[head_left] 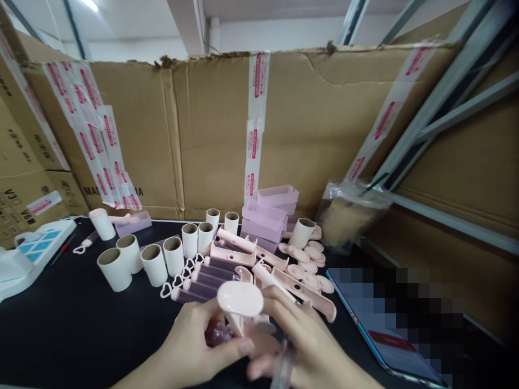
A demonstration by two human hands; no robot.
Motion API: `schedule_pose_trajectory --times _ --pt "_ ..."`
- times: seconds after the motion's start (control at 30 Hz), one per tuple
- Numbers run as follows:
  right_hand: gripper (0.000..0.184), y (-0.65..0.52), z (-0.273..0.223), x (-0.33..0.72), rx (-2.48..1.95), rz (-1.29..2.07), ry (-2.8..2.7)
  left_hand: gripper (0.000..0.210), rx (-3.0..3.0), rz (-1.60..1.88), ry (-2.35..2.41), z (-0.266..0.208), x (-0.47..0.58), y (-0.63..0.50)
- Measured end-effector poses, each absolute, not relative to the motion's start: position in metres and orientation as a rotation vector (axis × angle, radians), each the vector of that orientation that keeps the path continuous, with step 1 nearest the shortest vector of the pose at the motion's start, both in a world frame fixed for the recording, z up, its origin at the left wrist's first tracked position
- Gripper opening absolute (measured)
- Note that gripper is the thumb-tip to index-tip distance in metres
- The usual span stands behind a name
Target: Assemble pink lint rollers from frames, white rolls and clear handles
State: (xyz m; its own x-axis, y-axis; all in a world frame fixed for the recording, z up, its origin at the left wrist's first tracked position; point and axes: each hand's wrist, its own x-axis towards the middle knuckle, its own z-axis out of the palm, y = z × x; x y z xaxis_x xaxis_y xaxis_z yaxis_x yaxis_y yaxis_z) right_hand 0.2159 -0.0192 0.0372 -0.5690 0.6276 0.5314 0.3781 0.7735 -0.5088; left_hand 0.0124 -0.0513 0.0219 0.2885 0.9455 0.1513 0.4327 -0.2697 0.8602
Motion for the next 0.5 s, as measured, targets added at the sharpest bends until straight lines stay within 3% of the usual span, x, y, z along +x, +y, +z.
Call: schedule_pose_trajectory --times 0.07,0.2,0.3,0.5 --pt "0.049 -0.024 0.032 0.208 -0.798 0.441 -2.291 0.037 1.82 0.909 1.134 0.017 0.013 -0.05" --pt "0.029 -0.02 0.036 0.218 -0.89 0.541 -2.176 0.052 1.775 0.809 1.097 0.018 0.009 -0.05" --pt "0.035 -0.003 0.055 0.243 -1.057 0.464 -2.081 0.036 1.865 0.778 1.306 0.027 0.0 -0.054" --pt "0.033 0.052 0.08 0.262 -1.401 -0.293 -2.557 0.028 2.182 0.76 1.258 0.038 -0.022 -0.049"
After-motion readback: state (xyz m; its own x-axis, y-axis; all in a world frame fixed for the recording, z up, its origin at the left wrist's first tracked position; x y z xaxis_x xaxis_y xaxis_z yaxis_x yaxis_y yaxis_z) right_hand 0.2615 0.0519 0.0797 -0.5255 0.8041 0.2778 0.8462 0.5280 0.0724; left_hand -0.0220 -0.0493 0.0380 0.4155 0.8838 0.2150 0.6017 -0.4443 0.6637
